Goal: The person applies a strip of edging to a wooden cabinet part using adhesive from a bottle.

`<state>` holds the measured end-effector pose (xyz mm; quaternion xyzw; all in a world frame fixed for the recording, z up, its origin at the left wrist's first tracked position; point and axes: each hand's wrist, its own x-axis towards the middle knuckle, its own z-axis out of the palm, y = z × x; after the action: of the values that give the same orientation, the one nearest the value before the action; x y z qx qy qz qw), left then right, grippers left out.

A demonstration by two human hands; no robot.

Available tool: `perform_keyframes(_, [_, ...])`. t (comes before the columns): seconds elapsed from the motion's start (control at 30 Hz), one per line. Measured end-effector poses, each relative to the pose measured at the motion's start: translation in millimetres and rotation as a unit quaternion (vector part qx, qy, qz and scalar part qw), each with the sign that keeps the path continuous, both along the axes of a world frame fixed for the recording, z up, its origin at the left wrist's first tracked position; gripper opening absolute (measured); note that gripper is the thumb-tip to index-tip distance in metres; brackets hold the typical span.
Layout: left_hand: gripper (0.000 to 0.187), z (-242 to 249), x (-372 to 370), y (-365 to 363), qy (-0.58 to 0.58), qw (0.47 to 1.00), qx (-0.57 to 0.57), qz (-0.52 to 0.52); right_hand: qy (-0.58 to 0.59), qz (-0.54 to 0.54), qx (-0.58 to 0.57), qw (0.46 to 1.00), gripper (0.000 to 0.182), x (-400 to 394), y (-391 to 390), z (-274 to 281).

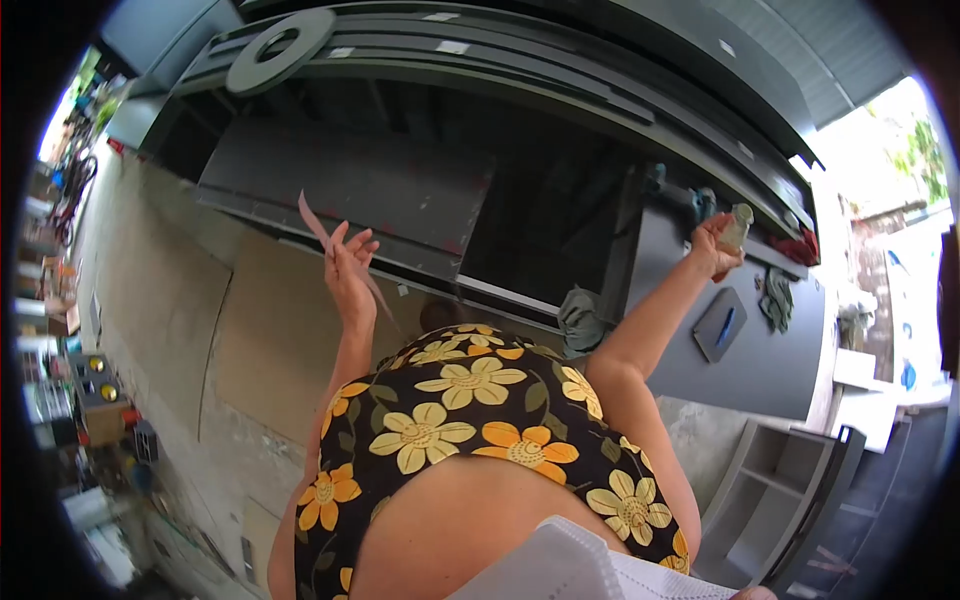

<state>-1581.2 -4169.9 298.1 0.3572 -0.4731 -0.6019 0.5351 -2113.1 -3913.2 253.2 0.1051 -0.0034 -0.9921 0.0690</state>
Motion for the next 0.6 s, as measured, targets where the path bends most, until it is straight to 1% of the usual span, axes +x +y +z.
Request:
perform_keyframes(0.07, [0.042, 3.7, 9.3, -9.4, 0.004, 1.0, 0.007, 0.015, 0.002, 0.019, 0.035, 0.999, 0.055, 7.7, -8.6, -3.3])
perform_keyframes(0.23, [0.041, 13.2, 39.3, -41.6, 0.007, 0.999, 0.006, 0.041, 0.046, 0.083, 0.11, 0.989, 0.055, 65.7, -43.0, 34.0])
perform_keyframes(0.3, [0.042, 20.1, 55.4, -55.9, 0.012, 0.998, 0.015, 0.056, 0.07, 0.122, 0.109, 0.984, 0.051, 85.5, -55.7, 44.4])
perform_keyframes(0.4, [0.043, 19.9, 99.9, -87.2, 0.021, 1.0, 0.011, 0.018, 0.098, 0.19, 0.101, 0.972, 0.048, 103.7, -71.5, 46.5])
perform_keyframes(0.5, [0.038, 40.8, 143.0, -117.7, 0.083, 0.988, 0.048, 0.118, 0.101, 0.257, 0.102, 0.956, 0.047, 128.6, -88.4, 50.5])
perform_keyframes(0.57, [0.033, 59.3, 182.4, -140.6, 0.132, 0.971, 0.069, 0.187, 0.109, 0.314, 0.085, 0.939, 0.045, 151.3, -97.9, 60.7])
perform_keyframes(0.6, [0.032, 76.4, 196.9, -147.8, 0.144, 0.957, 0.06, 0.244, 0.113, 0.342, 0.078, 0.93, 0.044, 162.7, -102.7, 65.9])
